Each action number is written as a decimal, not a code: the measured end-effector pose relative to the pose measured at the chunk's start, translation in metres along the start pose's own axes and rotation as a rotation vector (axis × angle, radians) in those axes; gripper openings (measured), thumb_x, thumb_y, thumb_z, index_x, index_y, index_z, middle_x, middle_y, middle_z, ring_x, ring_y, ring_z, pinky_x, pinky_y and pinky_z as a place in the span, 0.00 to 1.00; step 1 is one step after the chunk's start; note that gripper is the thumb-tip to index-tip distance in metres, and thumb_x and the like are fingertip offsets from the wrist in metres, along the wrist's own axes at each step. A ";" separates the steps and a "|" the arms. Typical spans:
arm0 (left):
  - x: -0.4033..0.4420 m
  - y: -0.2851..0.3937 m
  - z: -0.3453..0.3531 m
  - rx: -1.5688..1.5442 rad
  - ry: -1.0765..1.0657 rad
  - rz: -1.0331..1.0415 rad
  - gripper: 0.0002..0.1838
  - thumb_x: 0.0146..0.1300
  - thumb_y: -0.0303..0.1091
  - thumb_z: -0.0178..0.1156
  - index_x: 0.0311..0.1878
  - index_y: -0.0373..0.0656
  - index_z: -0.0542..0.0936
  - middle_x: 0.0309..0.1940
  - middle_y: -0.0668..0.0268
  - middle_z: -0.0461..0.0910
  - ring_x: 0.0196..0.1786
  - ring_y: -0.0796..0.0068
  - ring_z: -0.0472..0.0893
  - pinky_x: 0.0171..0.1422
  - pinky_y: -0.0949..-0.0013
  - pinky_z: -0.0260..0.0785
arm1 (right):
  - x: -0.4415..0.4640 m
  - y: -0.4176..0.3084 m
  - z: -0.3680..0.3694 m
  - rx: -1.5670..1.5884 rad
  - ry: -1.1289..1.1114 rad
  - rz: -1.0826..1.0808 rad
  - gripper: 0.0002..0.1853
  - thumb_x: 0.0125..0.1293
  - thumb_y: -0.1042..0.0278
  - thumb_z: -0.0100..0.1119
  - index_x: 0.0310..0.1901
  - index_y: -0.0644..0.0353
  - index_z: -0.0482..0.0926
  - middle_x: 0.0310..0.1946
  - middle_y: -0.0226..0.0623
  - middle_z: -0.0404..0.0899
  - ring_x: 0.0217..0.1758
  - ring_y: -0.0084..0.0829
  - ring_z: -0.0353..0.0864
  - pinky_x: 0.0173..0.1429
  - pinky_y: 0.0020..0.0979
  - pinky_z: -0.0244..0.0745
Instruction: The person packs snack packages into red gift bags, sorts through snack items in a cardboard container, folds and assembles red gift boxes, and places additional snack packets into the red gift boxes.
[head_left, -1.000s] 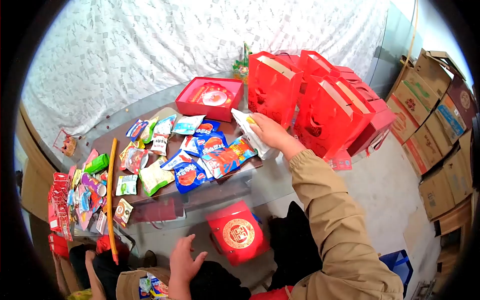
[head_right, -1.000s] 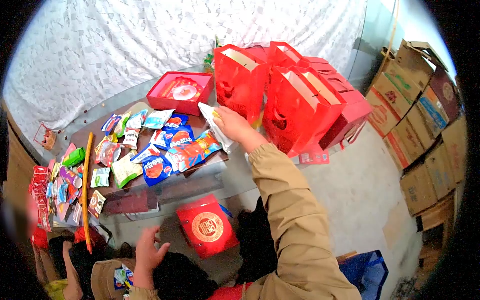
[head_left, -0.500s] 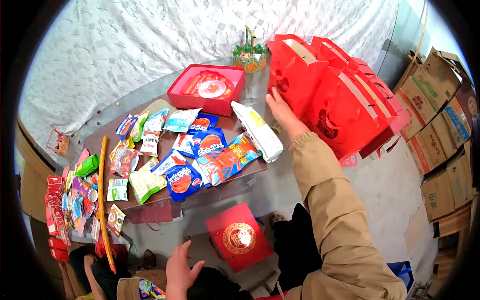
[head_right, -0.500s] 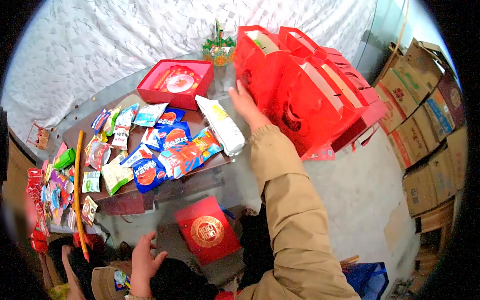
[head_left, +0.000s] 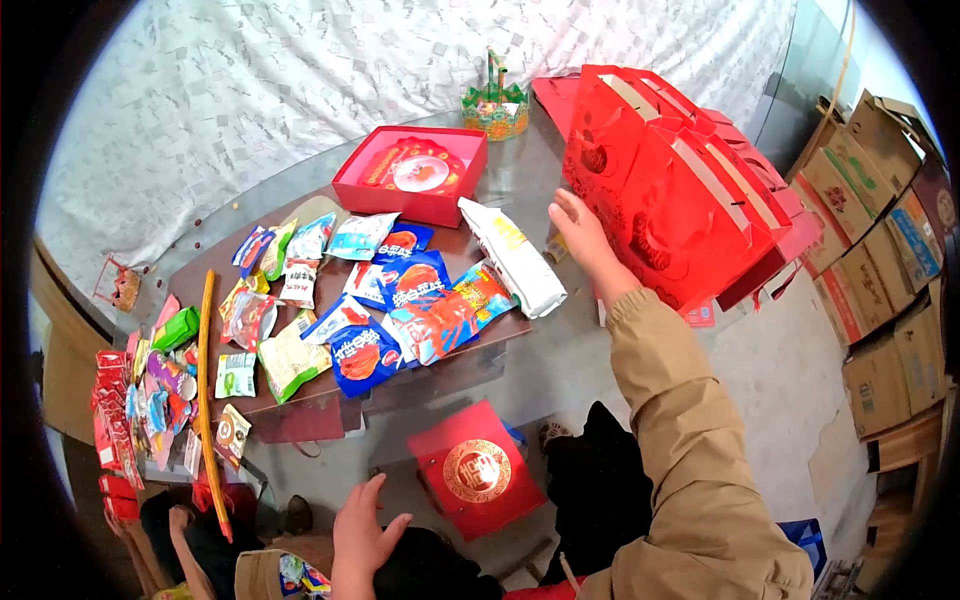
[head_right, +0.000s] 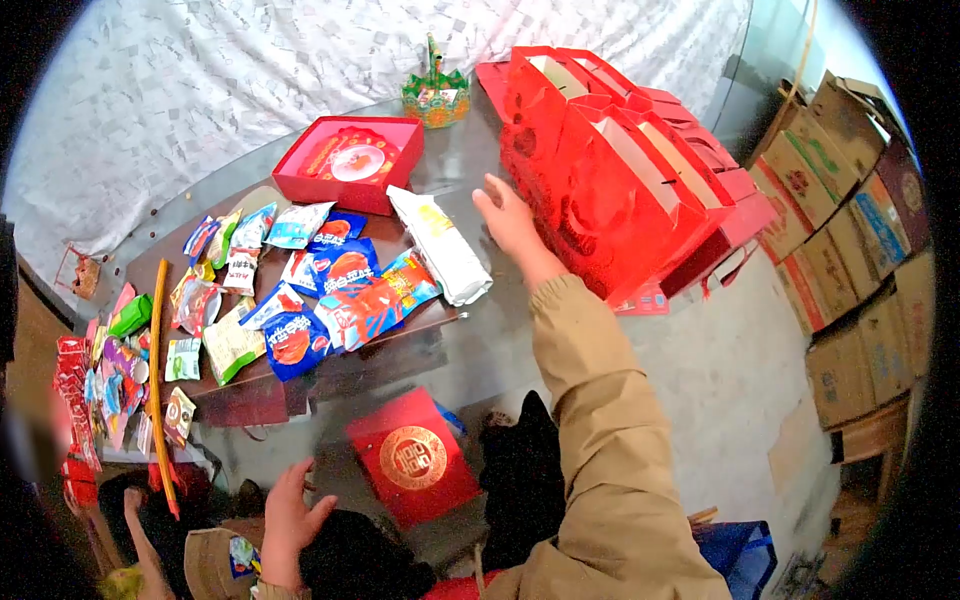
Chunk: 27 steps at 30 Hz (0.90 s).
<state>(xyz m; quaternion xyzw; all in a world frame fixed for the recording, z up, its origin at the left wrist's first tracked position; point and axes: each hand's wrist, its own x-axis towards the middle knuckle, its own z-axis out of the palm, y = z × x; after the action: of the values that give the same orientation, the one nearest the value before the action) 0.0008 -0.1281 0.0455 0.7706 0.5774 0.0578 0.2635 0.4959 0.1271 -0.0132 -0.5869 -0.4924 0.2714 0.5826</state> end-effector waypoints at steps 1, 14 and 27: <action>-0.001 0.001 -0.001 0.008 0.004 0.005 0.37 0.54 0.41 0.72 0.66 0.43 0.70 0.51 0.58 0.76 0.45 0.59 0.82 0.50 0.58 0.74 | -0.012 -0.003 -0.001 0.004 -0.039 0.008 0.33 0.70 0.55 0.61 0.71 0.64 0.65 0.66 0.52 0.71 0.68 0.40 0.73 0.68 0.38 0.70; -0.024 -0.005 -0.005 -0.021 0.097 0.047 0.36 0.54 0.41 0.72 0.66 0.43 0.71 0.47 0.59 0.77 0.41 0.60 0.81 0.47 0.59 0.75 | -0.121 -0.058 0.025 -0.585 -0.231 -0.268 0.39 0.60 0.47 0.67 0.70 0.55 0.68 0.72 0.55 0.62 0.74 0.51 0.64 0.74 0.43 0.62; -0.033 -0.009 -0.011 -0.051 0.150 0.100 0.34 0.56 0.43 0.71 0.65 0.44 0.71 0.49 0.60 0.77 0.44 0.60 0.81 0.48 0.59 0.75 | -0.093 -0.058 0.110 -0.512 -0.404 -0.365 0.34 0.63 0.58 0.66 0.71 0.46 0.67 0.73 0.50 0.61 0.73 0.52 0.65 0.74 0.43 0.63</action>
<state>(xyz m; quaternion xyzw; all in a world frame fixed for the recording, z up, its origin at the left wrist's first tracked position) -0.0221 -0.1530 0.0575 0.7851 0.5545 0.1432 0.2359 0.3478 0.0802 -0.0005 -0.5508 -0.7458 0.1416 0.3469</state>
